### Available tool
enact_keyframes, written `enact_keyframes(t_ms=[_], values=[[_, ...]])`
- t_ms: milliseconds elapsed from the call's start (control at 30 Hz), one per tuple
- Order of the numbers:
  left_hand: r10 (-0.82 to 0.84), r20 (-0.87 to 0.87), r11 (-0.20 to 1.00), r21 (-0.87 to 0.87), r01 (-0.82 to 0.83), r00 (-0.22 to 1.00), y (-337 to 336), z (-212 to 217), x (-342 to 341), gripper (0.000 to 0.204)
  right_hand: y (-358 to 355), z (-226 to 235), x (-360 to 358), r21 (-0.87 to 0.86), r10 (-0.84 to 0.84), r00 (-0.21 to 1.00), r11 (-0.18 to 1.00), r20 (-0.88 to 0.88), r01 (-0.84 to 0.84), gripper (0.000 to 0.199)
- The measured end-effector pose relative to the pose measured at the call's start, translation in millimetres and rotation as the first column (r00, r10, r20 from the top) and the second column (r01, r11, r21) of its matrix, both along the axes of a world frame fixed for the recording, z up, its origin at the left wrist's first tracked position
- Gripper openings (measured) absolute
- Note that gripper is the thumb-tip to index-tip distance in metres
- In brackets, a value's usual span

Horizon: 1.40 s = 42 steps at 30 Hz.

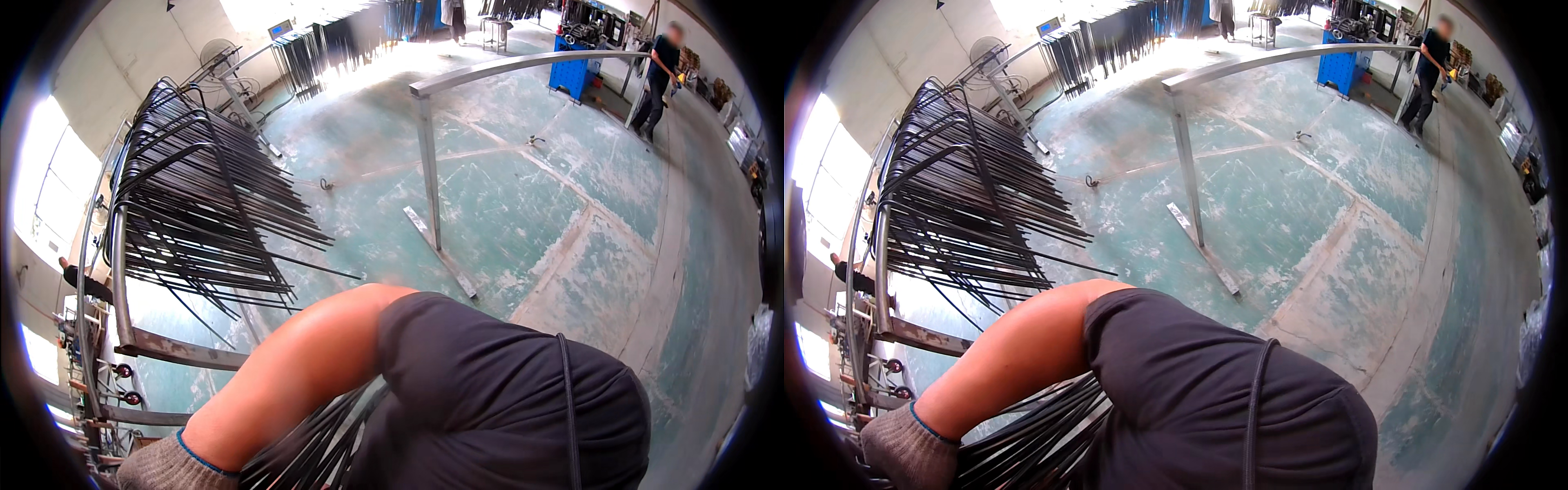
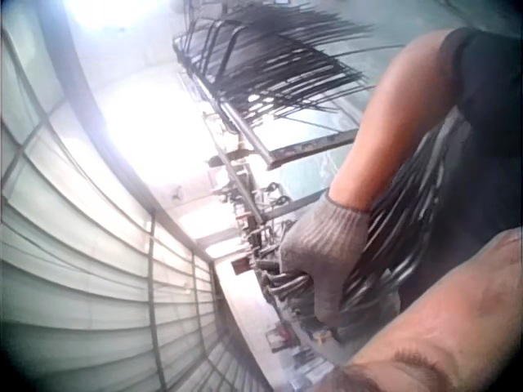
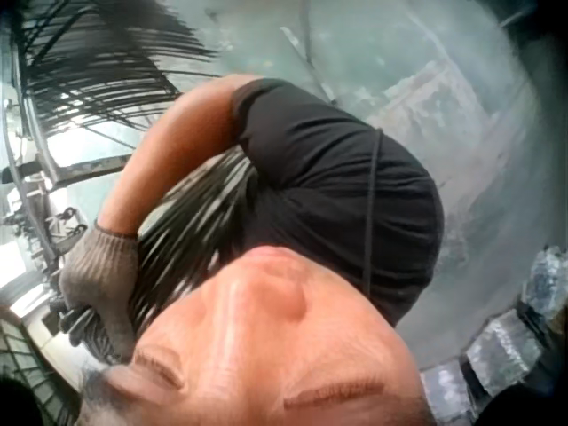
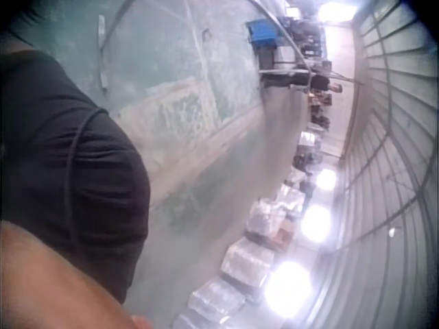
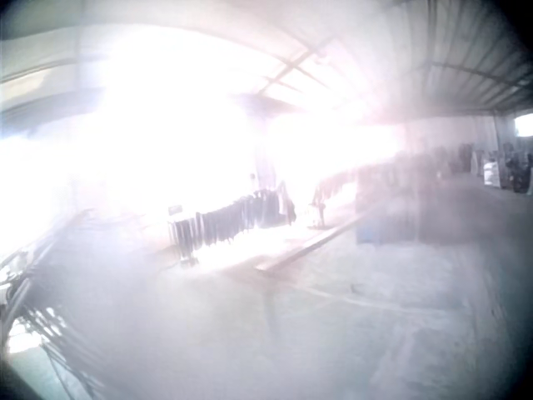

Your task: The person handles bent metal rods, measures them against a wooden board, and places them into a metal jig. They then pick up a stack of similar rods and hand them to a coworker.

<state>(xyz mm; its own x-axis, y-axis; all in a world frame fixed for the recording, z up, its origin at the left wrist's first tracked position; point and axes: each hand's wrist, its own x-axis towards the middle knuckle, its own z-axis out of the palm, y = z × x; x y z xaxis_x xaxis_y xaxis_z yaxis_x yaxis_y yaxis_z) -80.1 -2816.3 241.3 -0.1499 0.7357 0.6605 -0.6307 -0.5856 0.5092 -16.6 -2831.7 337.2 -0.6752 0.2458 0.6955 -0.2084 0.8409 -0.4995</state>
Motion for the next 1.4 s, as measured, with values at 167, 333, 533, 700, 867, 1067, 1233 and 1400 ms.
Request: enact_keyframes(t_ms=[167, 333, 533, 700, 867, 1067, 1233, 1400], values=[[0.016, -0.014, 1.000, -0.019, -0.016, 1.000, -65, -13, 63, 0.057, -79, -35, 81, -0.210, 0.100, 0.968, 0.966, -0.231, -0.150, 0.065], [0.033, -0.058, 0.996, -0.076, -0.037, 0.998, -122, -25, 133, 0.056, -127, -70, 163, -0.512, 0.206, 0.924, 0.784, -0.321, -0.352, 0.052], [0.010, -0.087, 0.990, -0.140, -0.022, 0.996, -160, -26, 190, 0.055, -155, -95, 250, -0.645, 0.213, 0.908, 0.647, -0.360, -0.407, 0.054], [-0.027, -0.090, 0.981, -0.193, 0.009, 0.996, -167, -37, 221, 0.053, -157, -105, 317, -0.726, 0.092, 0.970, 0.648, -0.224, -0.229, 0.059], [-0.249, 0.005, 0.918, -0.319, 0.237, 0.968, -135, -57, 284, 0.052, -153, -132, 392, -0.910, -0.082, 0.991, 0.409, -0.103, -0.061, 0.061], [-0.453, 0.167, 0.757, -0.446, 0.477, 0.876, -72, -81, 340, 0.050, -96, -183, 448, -0.861, -0.307, 0.913, 0.348, 0.270, 0.372, 0.060], [-0.692, 0.332, 0.497, -0.425, 0.756, 0.641, 23, -107, 400, 0.047, -55, -184, 495, -0.897, -0.468, 0.858, 0.256, 0.211, 0.360, 0.051], [-0.799, 0.314, 0.357, -0.437, 0.825, 0.512, 90, -112, 492, 0.049, -12, -197, 564, -0.853, -0.672, 0.735, 0.330, 0.087, 0.403, 0.044]])
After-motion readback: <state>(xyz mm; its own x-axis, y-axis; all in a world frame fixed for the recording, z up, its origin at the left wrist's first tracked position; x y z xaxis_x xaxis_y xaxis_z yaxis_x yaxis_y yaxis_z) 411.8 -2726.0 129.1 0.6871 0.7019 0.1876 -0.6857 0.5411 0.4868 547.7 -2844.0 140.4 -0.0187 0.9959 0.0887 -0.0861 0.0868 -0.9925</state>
